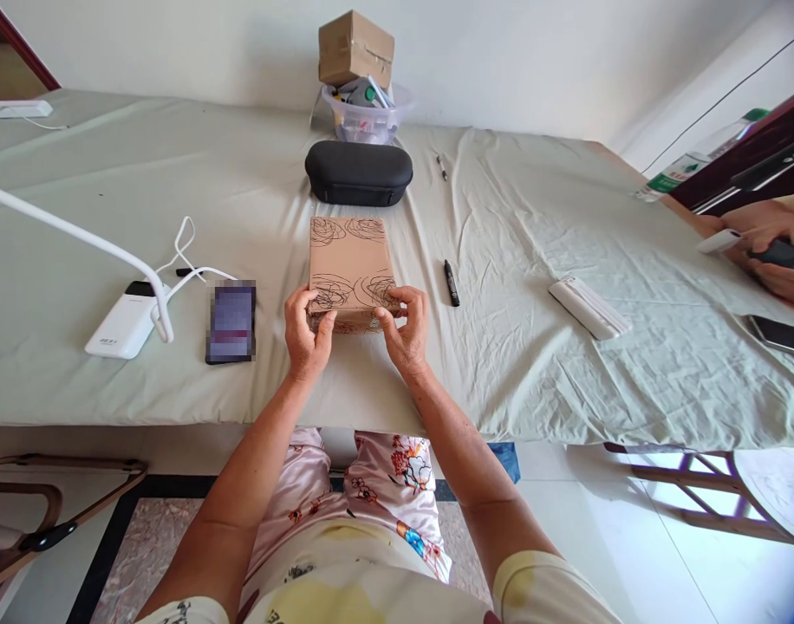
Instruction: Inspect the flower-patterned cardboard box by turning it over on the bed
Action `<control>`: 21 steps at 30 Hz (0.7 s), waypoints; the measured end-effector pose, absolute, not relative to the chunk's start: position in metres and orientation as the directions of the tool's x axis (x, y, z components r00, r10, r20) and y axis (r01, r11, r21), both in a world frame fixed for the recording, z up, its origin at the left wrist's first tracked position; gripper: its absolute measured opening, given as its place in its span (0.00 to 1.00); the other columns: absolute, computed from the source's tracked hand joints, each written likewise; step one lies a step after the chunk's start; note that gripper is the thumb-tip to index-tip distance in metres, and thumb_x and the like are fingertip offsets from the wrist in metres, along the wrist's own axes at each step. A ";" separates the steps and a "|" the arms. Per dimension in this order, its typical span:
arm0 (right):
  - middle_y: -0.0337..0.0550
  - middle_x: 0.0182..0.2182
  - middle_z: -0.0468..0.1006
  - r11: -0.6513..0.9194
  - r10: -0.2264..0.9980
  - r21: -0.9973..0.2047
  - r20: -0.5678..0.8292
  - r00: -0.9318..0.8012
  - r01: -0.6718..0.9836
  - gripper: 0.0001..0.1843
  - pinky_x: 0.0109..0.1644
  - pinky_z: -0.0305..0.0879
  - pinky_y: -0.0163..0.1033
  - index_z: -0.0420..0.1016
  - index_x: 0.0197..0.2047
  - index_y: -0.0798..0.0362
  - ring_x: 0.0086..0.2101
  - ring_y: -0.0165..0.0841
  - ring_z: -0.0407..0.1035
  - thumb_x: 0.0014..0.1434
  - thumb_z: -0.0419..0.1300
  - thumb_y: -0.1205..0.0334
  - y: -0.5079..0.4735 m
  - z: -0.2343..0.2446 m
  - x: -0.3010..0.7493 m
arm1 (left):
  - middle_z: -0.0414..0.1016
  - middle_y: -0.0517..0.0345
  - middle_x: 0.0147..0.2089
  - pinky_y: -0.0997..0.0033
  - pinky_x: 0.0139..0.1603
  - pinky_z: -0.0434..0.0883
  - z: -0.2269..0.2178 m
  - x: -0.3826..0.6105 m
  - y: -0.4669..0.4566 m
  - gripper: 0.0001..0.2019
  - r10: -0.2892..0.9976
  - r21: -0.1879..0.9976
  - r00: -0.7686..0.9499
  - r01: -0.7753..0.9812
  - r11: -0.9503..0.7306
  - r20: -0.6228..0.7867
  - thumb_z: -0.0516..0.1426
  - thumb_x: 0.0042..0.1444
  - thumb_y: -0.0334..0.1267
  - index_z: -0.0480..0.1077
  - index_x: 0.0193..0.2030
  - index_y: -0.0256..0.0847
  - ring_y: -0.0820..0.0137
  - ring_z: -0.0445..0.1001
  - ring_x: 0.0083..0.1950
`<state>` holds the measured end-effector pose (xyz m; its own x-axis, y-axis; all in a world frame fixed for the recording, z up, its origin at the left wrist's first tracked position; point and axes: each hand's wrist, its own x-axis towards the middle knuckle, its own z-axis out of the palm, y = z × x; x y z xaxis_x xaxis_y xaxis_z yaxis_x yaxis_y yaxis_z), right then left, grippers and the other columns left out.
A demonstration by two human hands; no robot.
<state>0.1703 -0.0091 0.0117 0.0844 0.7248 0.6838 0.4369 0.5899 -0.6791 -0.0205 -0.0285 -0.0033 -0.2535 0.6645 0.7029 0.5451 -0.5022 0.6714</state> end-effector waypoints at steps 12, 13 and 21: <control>0.48 0.48 0.80 0.646 0.669 -0.656 0.733 0.126 0.391 0.17 0.55 0.76 0.46 0.78 0.52 0.48 0.50 0.38 0.76 0.79 0.51 0.49 -0.001 0.010 0.176 | 0.75 0.42 0.66 0.60 0.72 0.69 -0.007 -0.023 -0.028 0.20 0.713 0.754 -0.283 0.404 -0.518 0.641 0.51 0.74 0.50 0.70 0.64 0.41 0.61 0.73 0.70; 0.48 0.48 0.80 0.646 0.669 -0.658 0.732 0.129 0.386 0.17 0.56 0.76 0.47 0.78 0.52 0.48 0.50 0.38 0.76 0.79 0.51 0.49 0.000 0.010 0.177 | 0.75 0.42 0.67 0.60 0.73 0.68 -0.007 -0.023 -0.028 0.21 0.718 0.760 -0.284 0.395 -0.516 0.635 0.51 0.75 0.51 0.70 0.64 0.41 0.61 0.73 0.70; 0.49 0.48 0.80 0.581 0.747 -0.730 0.654 0.119 0.361 0.21 0.51 0.75 0.45 0.78 0.52 0.48 0.50 0.39 0.75 0.77 0.51 0.43 -0.003 0.014 0.178 | 0.74 0.43 0.68 0.60 0.74 0.68 -0.007 -0.024 -0.028 0.24 0.749 0.793 -0.290 0.364 -0.489 0.595 0.51 0.74 0.54 0.70 0.65 0.42 0.61 0.72 0.71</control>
